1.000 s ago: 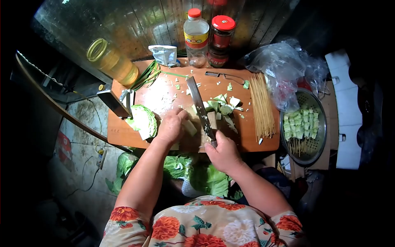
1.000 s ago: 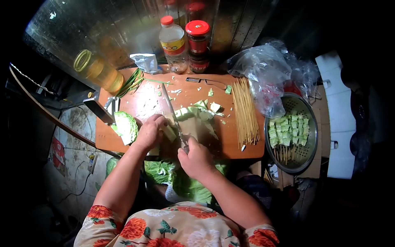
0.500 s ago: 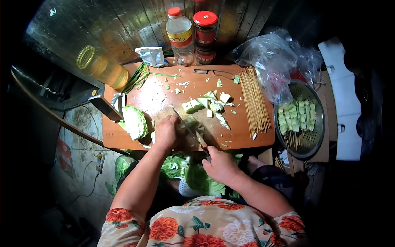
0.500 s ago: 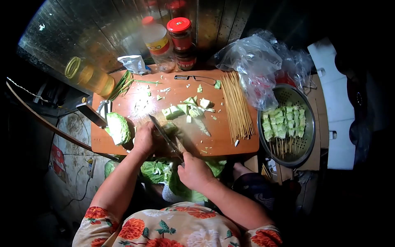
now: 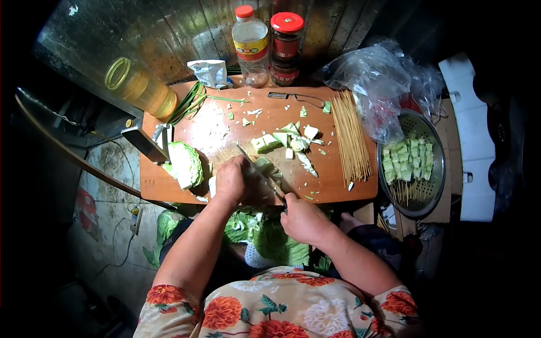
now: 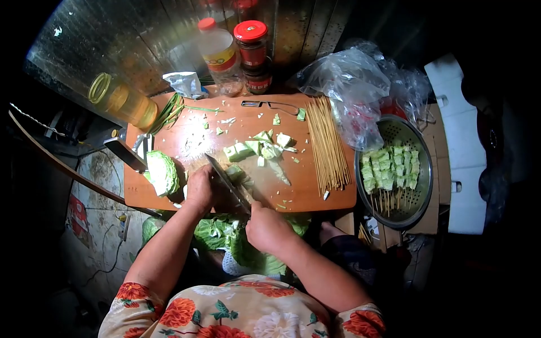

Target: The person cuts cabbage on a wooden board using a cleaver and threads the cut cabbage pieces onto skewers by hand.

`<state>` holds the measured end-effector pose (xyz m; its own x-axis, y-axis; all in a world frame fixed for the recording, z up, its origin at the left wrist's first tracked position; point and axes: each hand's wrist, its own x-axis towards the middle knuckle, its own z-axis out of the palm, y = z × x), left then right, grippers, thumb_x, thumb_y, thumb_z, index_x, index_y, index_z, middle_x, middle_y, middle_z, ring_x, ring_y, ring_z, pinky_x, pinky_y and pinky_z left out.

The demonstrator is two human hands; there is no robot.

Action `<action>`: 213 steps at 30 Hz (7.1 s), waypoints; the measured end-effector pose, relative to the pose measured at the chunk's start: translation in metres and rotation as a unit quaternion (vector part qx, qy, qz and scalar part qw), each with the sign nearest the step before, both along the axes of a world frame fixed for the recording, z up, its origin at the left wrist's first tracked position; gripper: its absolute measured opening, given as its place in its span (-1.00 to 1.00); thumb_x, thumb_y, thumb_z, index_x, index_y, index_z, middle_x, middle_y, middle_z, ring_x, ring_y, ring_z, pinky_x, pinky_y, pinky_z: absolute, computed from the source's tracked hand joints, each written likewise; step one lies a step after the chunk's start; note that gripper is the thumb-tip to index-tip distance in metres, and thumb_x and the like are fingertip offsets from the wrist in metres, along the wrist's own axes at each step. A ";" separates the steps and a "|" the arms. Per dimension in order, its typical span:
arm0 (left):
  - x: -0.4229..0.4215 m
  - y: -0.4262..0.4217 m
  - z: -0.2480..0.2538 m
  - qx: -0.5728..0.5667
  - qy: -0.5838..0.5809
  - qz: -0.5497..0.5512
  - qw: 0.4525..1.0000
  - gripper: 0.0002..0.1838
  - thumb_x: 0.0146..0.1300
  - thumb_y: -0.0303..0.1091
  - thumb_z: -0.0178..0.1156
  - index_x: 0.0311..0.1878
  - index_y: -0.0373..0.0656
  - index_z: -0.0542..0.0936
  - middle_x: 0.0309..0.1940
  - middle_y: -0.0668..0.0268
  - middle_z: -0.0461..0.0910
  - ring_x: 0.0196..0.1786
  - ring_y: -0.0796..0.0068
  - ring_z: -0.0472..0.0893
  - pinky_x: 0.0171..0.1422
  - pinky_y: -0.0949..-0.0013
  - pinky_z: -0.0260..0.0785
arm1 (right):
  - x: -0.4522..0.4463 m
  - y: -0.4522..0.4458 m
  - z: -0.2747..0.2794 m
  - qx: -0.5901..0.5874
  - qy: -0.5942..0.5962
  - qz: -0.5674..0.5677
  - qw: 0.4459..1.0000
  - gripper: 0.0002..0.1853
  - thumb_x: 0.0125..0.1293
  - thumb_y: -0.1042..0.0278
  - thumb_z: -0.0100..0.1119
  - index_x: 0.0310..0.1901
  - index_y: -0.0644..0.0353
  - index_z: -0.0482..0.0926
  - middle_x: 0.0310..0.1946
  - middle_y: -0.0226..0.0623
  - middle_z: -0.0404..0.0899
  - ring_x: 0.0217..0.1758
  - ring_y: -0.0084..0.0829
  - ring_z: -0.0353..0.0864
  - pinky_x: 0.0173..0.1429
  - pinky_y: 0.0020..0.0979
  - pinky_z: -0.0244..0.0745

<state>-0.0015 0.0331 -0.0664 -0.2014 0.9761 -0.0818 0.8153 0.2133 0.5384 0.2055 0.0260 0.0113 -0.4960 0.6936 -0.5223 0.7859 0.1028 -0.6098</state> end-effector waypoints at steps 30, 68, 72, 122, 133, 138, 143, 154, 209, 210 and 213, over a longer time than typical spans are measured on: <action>-0.017 0.002 0.012 -0.028 -0.031 0.055 0.998 -0.72 -0.04 -0.31 0.35 -0.26 -0.16 0.54 -0.26 0.07 0.58 -0.17 0.02 0.58 -0.05 0.15 0.44 | -0.017 0.004 0.010 -0.027 -0.005 -0.034 0.999 -0.68 0.26 0.29 0.01 -0.05 0.35 0.39 -0.30 0.16 0.60 -0.17 0.14 0.60 -0.01 -0.01 0.47; -0.024 0.007 0.001 -0.014 0.046 0.045 0.998 -0.74 0.08 -0.43 0.20 -0.12 -0.13 0.47 -0.16 0.10 0.52 -0.12 -0.02 0.58 -0.06 0.10 0.45 | -0.030 0.009 -0.040 -0.001 -0.020 -0.031 0.999 -0.69 0.23 0.26 0.10 -0.12 0.33 0.42 -0.33 0.15 0.58 -0.17 0.14 0.58 -0.05 -0.02 0.47; -0.028 0.016 -0.003 0.003 0.024 0.038 0.999 -0.76 0.08 -0.48 0.18 -0.15 -0.11 0.46 -0.17 0.11 0.52 -0.12 -0.01 0.58 -0.06 0.10 0.44 | -0.030 0.010 -0.044 -0.004 0.001 -0.042 0.999 -0.69 0.23 0.23 0.11 -0.16 0.34 0.44 -0.32 0.15 0.58 -0.17 0.14 0.57 -0.06 -0.03 0.45; -0.046 -0.053 -0.010 -0.068 -0.418 0.281 0.861 -0.79 0.06 -0.49 0.38 -0.37 -0.20 0.48 -0.51 0.42 0.52 -0.51 0.66 0.47 -0.46 0.54 0.37 | -0.027 -0.050 0.000 0.006 0.046 0.047 0.998 -0.70 0.23 0.36 0.03 -0.12 0.43 0.36 -0.46 0.17 0.57 -0.33 0.16 0.60 -0.15 0.02 0.49; -0.043 -0.049 -0.001 -0.092 -0.395 0.280 0.870 -0.80 0.08 -0.49 0.36 -0.38 -0.19 0.47 -0.53 0.43 0.50 -0.52 0.66 0.45 -0.46 0.54 0.36 | -0.026 -0.046 0.005 -0.045 0.038 0.050 0.997 -0.58 0.24 0.33 0.06 0.05 0.44 0.32 -0.36 0.23 0.57 -0.22 0.19 0.57 -0.08 0.02 0.46; -0.044 -0.048 0.003 -0.108 -0.387 0.277 0.873 -0.80 0.07 -0.51 0.35 -0.35 -0.21 0.47 -0.52 0.42 0.49 -0.52 0.63 0.47 -0.45 0.53 0.37 | -0.029 -0.046 -0.002 -0.015 0.049 0.052 0.997 -0.75 0.22 0.38 0.02 -0.20 0.44 0.35 -0.48 0.21 0.56 -0.34 0.17 0.59 -0.16 0.03 0.48; -0.046 -0.046 0.004 -0.115 -0.379 0.274 0.876 -0.81 0.06 -0.54 0.33 -0.33 -0.23 0.48 -0.50 0.39 0.50 -0.51 0.60 0.49 -0.43 0.50 0.40 | -0.036 -0.034 -0.003 -0.051 0.024 0.075 0.996 -0.57 0.25 0.32 0.05 0.02 0.51 0.33 -0.39 0.26 0.56 -0.23 0.18 0.58 -0.08 0.01 0.47; -0.047 -0.051 -0.005 -0.099 -0.368 0.255 0.889 -0.78 0.01 -0.55 0.34 -0.30 -0.25 0.48 -0.45 0.36 0.51 -0.45 0.57 0.51 -0.38 0.49 0.43 | -0.071 -0.027 -0.037 -0.070 0.000 0.040 0.997 -0.65 0.24 0.36 0.03 -0.02 0.44 0.37 -0.32 0.23 0.57 -0.16 0.14 0.59 -0.01 -0.02 0.47; 0.009 -0.050 0.000 0.052 -0.022 -0.001 0.998 -0.64 -0.07 -0.36 0.36 -0.17 -0.11 0.48 -0.21 0.09 0.43 -0.13 0.00 0.49 -0.05 0.11 0.41 | 0.022 -0.049 -0.001 0.010 0.053 -0.016 0.998 -0.70 0.20 0.37 0.07 -0.11 0.37 0.37 -0.43 0.15 0.57 -0.29 0.14 0.59 -0.15 -0.02 0.50; 0.009 -0.049 0.000 0.056 -0.016 -0.003 0.998 -0.63 -0.07 -0.37 0.35 -0.16 -0.12 0.48 -0.21 0.08 0.43 -0.13 -0.01 0.49 -0.04 0.11 0.41 | 0.023 -0.048 0.001 0.009 0.054 -0.017 0.998 -0.70 0.20 0.37 0.07 -0.11 0.37 0.37 -0.43 0.15 0.57 -0.29 0.14 0.59 -0.15 -0.02 0.50; 0.011 -0.047 -0.003 0.044 -0.032 0.006 0.998 -0.64 -0.07 -0.36 0.35 -0.17 -0.16 0.48 -0.23 0.07 0.44 -0.12 -0.02 0.49 -0.04 0.12 0.41 | 0.023 -0.043 0.003 0.018 0.050 -0.006 0.999 -0.72 0.19 0.38 0.06 -0.14 0.41 0.37 -0.44 0.17 0.57 -0.30 0.14 0.60 -0.14 -0.01 0.50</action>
